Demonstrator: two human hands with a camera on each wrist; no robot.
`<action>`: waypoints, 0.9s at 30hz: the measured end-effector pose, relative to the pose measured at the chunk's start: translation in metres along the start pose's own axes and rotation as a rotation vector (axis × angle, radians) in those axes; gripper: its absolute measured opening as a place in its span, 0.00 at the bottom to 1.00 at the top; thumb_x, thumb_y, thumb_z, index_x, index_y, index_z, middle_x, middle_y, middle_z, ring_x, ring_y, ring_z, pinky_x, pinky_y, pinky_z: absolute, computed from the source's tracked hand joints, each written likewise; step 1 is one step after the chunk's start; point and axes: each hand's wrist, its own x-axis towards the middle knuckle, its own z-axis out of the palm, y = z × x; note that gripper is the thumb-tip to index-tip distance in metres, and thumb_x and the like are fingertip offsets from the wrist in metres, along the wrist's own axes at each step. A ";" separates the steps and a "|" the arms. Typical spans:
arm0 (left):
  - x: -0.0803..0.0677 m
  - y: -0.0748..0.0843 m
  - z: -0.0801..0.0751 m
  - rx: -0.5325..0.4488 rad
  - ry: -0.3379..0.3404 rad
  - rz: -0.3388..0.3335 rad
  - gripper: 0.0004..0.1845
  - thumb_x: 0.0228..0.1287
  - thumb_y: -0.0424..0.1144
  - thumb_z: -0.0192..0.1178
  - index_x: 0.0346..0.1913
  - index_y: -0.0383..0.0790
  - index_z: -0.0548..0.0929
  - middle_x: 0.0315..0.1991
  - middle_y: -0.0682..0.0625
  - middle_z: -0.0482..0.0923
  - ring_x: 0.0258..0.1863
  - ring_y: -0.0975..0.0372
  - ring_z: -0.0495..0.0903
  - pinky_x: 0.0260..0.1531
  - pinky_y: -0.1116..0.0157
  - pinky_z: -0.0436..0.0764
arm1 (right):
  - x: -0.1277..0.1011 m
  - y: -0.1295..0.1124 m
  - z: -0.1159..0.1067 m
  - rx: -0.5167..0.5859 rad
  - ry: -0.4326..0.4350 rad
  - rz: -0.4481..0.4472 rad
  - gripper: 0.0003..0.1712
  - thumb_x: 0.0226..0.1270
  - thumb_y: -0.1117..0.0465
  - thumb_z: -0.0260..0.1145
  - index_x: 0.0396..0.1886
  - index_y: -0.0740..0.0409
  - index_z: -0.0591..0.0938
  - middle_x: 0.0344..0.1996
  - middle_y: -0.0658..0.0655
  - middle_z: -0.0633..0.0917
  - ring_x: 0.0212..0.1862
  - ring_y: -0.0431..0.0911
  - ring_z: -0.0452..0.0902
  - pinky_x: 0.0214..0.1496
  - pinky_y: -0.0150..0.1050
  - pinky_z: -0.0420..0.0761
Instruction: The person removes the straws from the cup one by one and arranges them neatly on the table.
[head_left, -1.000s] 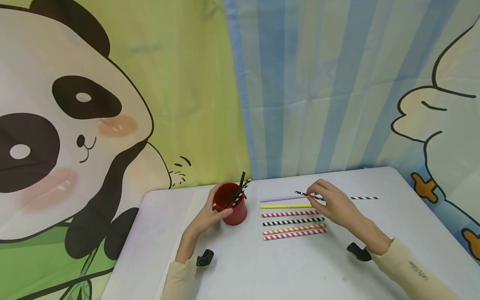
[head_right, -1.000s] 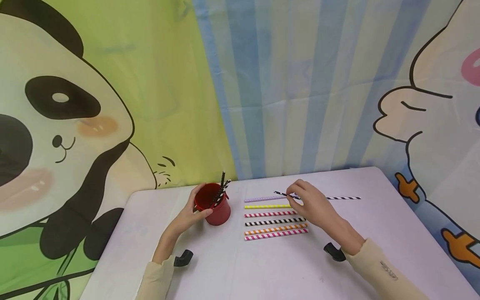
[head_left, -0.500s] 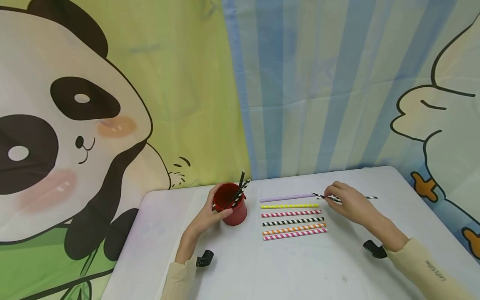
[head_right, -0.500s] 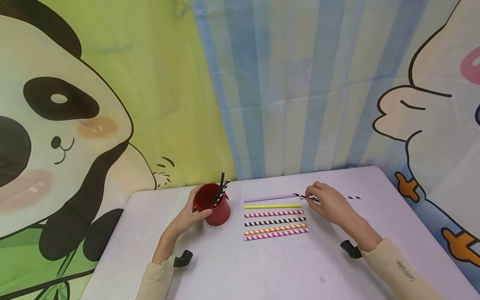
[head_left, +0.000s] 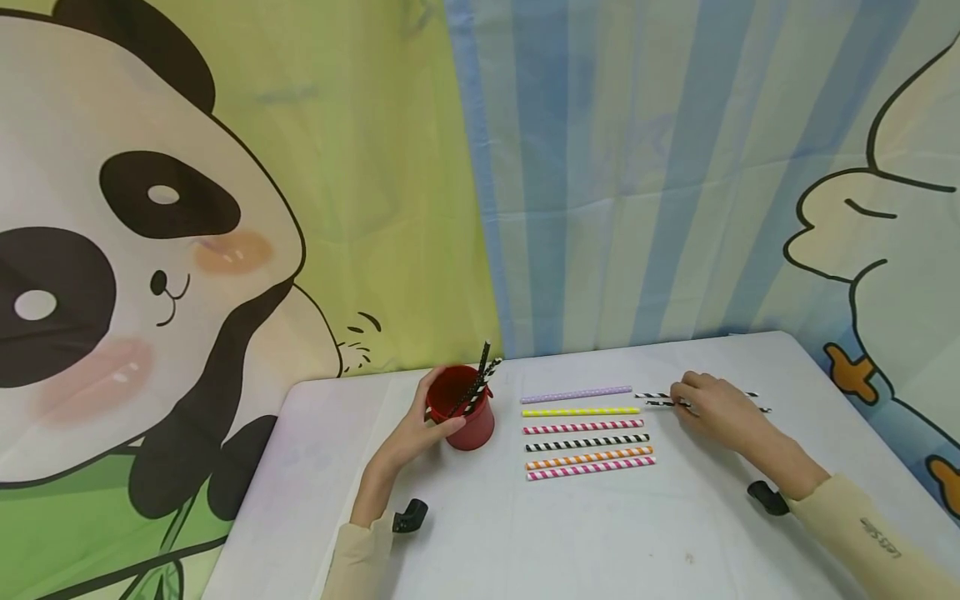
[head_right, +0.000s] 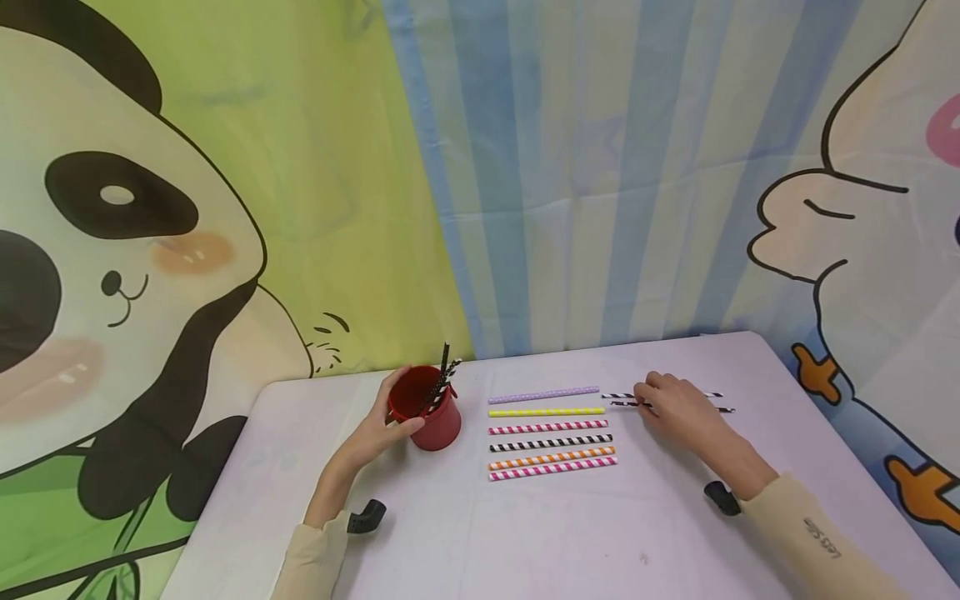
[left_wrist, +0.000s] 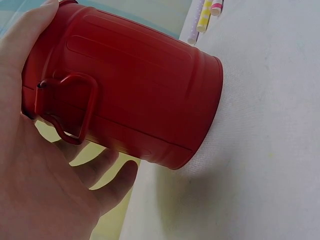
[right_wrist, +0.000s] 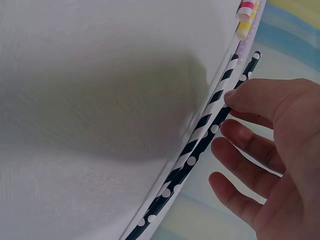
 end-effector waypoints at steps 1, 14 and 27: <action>0.000 0.000 0.000 0.001 0.000 0.003 0.49 0.64 0.42 0.69 0.78 0.67 0.48 0.75 0.54 0.55 0.76 0.53 0.55 0.71 0.36 0.60 | -0.001 0.001 0.001 -0.008 0.005 -0.005 0.12 0.49 0.68 0.78 0.31 0.53 0.83 0.27 0.48 0.77 0.26 0.40 0.70 0.26 0.37 0.73; -0.001 0.003 0.000 0.011 0.001 -0.002 0.49 0.63 0.45 0.69 0.79 0.61 0.47 0.75 0.55 0.56 0.76 0.52 0.55 0.71 0.36 0.60 | -0.002 -0.002 0.004 -0.030 -0.065 0.075 0.09 0.52 0.68 0.77 0.31 0.55 0.85 0.29 0.51 0.79 0.29 0.44 0.73 0.29 0.42 0.76; -0.003 0.006 0.001 -0.004 -0.007 -0.028 0.50 0.65 0.41 0.67 0.80 0.60 0.45 0.76 0.49 0.54 0.77 0.50 0.52 0.72 0.35 0.55 | -0.003 -0.001 0.007 -0.030 -0.070 0.085 0.09 0.51 0.68 0.78 0.30 0.53 0.85 0.28 0.49 0.79 0.27 0.43 0.73 0.28 0.40 0.76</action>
